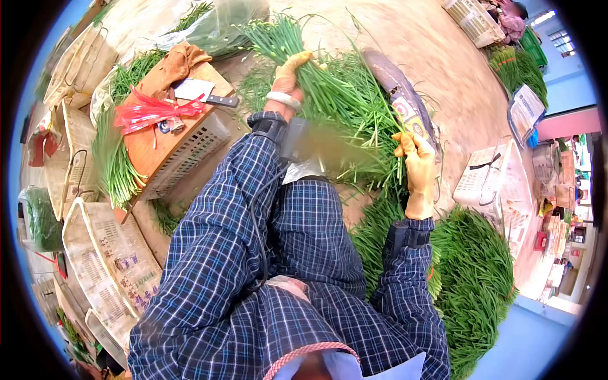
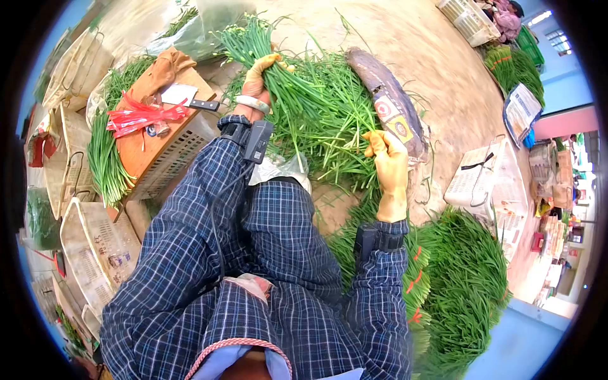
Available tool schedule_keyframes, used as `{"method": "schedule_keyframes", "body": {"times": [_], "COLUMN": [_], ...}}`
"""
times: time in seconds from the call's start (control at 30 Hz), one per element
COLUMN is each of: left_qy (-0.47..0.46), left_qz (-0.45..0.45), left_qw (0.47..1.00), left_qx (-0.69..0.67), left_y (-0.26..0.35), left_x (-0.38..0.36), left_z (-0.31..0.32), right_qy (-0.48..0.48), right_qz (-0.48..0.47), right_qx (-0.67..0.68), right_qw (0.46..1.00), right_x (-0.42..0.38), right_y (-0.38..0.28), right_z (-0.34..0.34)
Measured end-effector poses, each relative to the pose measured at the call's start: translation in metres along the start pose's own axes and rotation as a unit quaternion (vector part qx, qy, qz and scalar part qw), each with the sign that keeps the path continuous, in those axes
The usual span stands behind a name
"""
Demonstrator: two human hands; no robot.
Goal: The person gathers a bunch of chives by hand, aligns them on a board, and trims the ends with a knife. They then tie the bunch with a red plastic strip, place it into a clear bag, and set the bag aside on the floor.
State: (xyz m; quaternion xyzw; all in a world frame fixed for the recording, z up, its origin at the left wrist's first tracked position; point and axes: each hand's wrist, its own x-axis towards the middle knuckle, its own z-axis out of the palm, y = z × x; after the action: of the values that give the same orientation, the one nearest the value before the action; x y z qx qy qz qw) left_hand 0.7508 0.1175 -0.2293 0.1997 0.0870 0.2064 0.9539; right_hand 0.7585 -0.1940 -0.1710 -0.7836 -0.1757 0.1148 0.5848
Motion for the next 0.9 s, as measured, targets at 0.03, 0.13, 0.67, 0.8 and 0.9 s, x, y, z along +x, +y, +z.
{"method": "schedule_keyframes", "body": {"times": [0.03,0.13,0.67,0.8,0.9], "left_qy": [-0.007,-0.012,-0.117,-0.145,-0.174], "left_qz": [-0.003,-0.006,-0.118,-0.064,-0.061], "left_qw": [1.000,0.999,0.984,0.982,0.981], "left_qx": [-0.014,-0.039,-0.063,-0.101,-0.056], "left_y": [0.000,0.002,0.000,0.006,0.010], "left_x": [0.001,0.003,-0.004,-0.005,-0.007], "left_z": [-0.003,-0.010,-0.019,-0.013,-0.008], "right_qy": [-0.003,-0.024,-0.031,-0.021,-0.021], "right_qz": [0.008,0.021,-0.182,-0.162,-0.125], "right_qx": [0.016,0.112,-0.275,-0.329,-0.370], "right_qw": [1.000,0.993,0.944,0.930,0.920], "right_x": [-0.002,-0.005,-0.003,-0.008,-0.005], "right_y": [0.003,0.019,0.014,0.020,0.027], "right_z": [-0.002,-0.011,0.012,0.001,-0.002]}}
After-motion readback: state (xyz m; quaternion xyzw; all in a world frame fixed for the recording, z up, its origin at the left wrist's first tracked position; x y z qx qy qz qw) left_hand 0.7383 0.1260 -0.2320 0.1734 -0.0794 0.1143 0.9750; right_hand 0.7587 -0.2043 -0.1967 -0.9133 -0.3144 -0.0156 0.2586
